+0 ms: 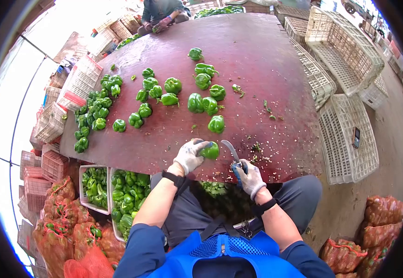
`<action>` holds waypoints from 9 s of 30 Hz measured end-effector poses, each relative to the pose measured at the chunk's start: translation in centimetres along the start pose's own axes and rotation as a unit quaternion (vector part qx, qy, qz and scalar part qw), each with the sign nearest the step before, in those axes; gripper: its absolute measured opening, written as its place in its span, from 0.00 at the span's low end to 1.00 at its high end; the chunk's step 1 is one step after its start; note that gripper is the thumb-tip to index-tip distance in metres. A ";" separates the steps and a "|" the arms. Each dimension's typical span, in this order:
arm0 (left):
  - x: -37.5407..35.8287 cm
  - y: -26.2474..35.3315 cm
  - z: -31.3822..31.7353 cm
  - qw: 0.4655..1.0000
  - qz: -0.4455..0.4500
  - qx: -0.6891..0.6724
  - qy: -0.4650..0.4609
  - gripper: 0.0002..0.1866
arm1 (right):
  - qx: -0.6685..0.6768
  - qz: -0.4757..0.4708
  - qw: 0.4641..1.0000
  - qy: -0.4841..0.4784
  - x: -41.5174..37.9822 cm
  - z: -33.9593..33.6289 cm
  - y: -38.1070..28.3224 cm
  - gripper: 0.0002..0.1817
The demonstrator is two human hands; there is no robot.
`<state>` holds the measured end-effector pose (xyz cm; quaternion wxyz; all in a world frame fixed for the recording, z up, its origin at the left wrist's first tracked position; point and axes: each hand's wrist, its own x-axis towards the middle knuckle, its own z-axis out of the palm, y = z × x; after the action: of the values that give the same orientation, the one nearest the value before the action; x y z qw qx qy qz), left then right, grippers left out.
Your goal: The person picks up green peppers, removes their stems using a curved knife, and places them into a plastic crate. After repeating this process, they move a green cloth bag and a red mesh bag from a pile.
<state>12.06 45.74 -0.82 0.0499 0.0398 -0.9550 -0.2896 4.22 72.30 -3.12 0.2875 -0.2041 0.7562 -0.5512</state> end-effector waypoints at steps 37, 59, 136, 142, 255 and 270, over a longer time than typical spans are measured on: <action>1.0 4.8 7.0 0.898 -0.226 -0.334 0.178 0.28 | -0.240 0.029 0.969 -0.040 -0.8 0.2 1.3 0.16; -3.2 12.0 6.6 0.708 -0.229 -0.652 0.141 0.19 | 0.285 -0.038 0.955 -0.075 -0.6 -1.5 0.0 0.23; -4.5 11.0 12.9 0.491 -0.195 -0.842 0.106 0.17 | 0.423 -0.073 0.893 0.133 -0.3 -0.2 0.2 0.24; -4.9 10.6 11.5 0.362 -0.146 -0.919 0.059 0.13 | 0.413 -0.106 0.891 0.157 0.1 -1.2 -0.2 0.18; -0.7 5.5 7.0 0.964 -0.142 -0.139 0.176 0.38 | -0.203 0.009 0.977 -0.071 -1.3 1.3 1.3 0.28; -2.7 9.0 5.6 0.827 -0.214 -0.520 -0.011 0.30 | 0.161 -0.014 0.984 -0.072 0.5 -0.3 2.8 0.35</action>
<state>13.67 56.53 -0.61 -0.0106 0.2084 -0.6313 -0.7469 3.67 73.08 -5.86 0.3627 -0.2047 0.6320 -0.6535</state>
